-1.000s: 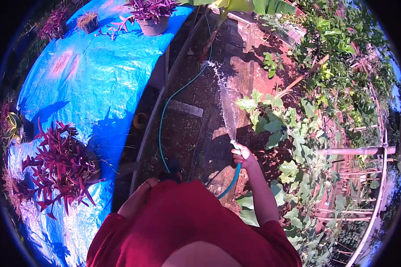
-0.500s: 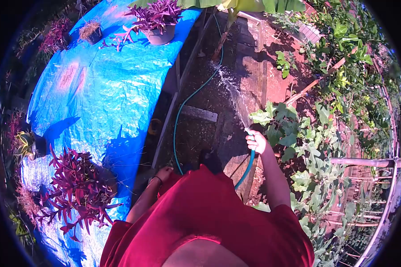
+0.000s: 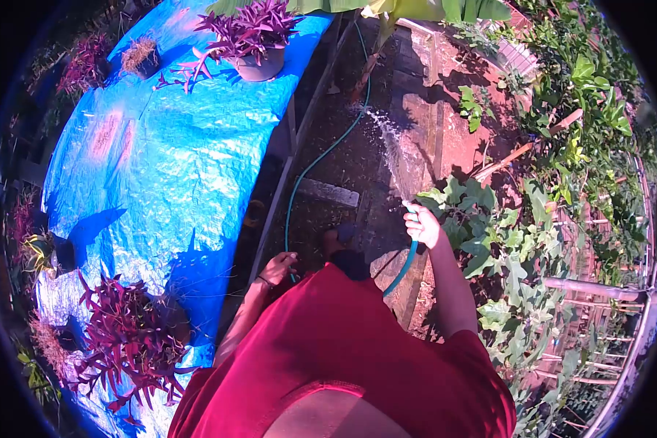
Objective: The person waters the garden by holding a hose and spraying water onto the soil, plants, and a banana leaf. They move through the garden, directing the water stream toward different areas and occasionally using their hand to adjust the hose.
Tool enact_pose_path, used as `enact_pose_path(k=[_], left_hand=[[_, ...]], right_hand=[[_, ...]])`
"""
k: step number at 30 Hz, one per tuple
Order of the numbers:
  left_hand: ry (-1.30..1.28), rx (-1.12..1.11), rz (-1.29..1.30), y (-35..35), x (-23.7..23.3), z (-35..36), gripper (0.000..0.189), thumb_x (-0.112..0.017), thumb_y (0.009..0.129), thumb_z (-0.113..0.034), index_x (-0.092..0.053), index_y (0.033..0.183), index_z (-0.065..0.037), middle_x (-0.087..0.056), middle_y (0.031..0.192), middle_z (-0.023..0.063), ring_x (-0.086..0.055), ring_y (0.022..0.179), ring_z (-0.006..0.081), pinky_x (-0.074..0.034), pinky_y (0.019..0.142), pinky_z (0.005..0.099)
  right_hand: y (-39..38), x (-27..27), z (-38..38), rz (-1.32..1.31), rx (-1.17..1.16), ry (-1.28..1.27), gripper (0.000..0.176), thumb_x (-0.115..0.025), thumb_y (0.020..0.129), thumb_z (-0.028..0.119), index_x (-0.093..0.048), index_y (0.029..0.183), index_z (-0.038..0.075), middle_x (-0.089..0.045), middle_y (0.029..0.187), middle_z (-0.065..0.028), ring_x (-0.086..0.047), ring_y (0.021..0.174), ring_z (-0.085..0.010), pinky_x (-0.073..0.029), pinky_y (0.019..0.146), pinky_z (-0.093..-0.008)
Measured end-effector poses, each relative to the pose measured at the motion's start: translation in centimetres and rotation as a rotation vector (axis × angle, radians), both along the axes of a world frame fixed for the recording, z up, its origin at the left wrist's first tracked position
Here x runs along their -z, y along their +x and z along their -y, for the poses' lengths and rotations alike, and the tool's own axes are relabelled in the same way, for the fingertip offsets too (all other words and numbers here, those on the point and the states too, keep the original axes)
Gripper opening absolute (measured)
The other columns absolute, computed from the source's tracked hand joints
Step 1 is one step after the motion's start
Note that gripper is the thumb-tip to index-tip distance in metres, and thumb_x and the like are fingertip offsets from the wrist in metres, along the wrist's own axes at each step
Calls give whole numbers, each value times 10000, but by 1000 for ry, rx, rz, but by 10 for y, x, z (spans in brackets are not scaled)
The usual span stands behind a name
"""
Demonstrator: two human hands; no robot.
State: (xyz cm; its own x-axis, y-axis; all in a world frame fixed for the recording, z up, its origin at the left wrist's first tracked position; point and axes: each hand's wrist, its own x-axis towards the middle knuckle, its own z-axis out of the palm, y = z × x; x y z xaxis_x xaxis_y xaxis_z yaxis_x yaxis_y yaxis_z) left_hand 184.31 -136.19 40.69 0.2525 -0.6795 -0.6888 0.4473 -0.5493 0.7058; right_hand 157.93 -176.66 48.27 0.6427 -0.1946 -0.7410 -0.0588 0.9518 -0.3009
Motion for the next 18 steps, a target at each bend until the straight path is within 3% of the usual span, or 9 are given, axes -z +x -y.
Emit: enact_pose_path(k=[4, 6, 8, 11, 12, 14, 16, 17, 18], left_hand=[[2, 8, 43, 40, -34, 49, 497, -531, 971, -390, -529, 1288, -8, -607, 1172, 100, -643, 917, 171, -499, 710, 289], [28, 33, 38, 64, -40, 79, 496, -494, 982, -411, -479, 1364, -96, -551, 1319, 132, -644, 987, 213, -497, 859, 356], [22, 6, 78, 82, -38, 109, 491, -476, 988, -411, -483, 1361, -92, -551, 1321, 135, -643, 991, 215, -495, 860, 347], [3, 20, 111, 102, -50, 154, 494, -478, 990, -406, -485, 1354, -74, -557, 1312, 133, -640, 998, 208, -498, 870, 354], [21, 73, 120, 110, -54, 169, 490, -480, 990, -403, -495, 1341, -61, -563, 1299, 130, -638, 1002, 210, -503, 872, 360], [32, 159, 127, 125, -52, 205, 487, -482, 990, -399, -506, 1328, -49, -569, 1286, 128, -637, 1006, 212, -508, 875, 367], [59, 254, 308, 140, -30, 232, 481, -491, 988, -395, -531, 1297, -28, -584, 1254, 132, -634, 1011, 219, -513, 883, 386], [36, 313, 407, 148, -22, 244, 496, -516, 969, -398, -537, 1291, -21, -658, 1044, 126, -650, 874, 178, -509, 793, 309], [26, 322, 413, 159, -35, 265, 496, -516, 969, -398, -537, 1291, -21, -658, 1044, 126, -650, 874, 178, -509, 793, 309]], right_hand=[[17, 14, 26, 10, -90, -104, 80, -437, 997, 236, -510, 993, 202, -352, 569, 56, -273, 352, -64, -201, 316, -231], [22, 28, 50, 50, 140, -201, 88, -437, 999, 261, -511, 999, 214, -330, 569, 53, -257, 348, -64, -202, 323, -233], [19, 46, 83, 92, 376, -286, 100, -469, 984, 278, -523, 1058, 237, -318, 567, 47, -240, 343, -75, -221, 332, -238], [24, 36, 130, -50, 686, -384, 125, -497, 977, 284, -519, 1098, 260, -318, 576, 56, -273, 373, -72, -216, 335, -232], [24, 35, 145, 54, 736, -394, 121, -517, 970, 284, -526, 1088, 261, -346, 581, 52, -283, 379, -73, -224, 329, -232], [23, 29, 180, -30, 766, -365, 140, -546, 961, 333, -521, 1076, 257, -376, 588, 51, -292, 379, -77, -227, 325, -234], [31, 11, 206, -78, 692, -328, 176, -551, 958, 315, -523, 1125, 264, -381, 585, 44, -292, 379, -78, -223, 318, -230], [36, -1, 216, -107, 672, -344, 203, -546, 960, 307, -516, 1157, 265, -379, 583, 48, -285, 373, -77, -218, 312, -227], [40, -10, 231, -102, 685, -351, 203, -546, 960, 307, -516, 1157, 265, -379, 583, 48, -285, 373, -77, -218, 312, -227]])
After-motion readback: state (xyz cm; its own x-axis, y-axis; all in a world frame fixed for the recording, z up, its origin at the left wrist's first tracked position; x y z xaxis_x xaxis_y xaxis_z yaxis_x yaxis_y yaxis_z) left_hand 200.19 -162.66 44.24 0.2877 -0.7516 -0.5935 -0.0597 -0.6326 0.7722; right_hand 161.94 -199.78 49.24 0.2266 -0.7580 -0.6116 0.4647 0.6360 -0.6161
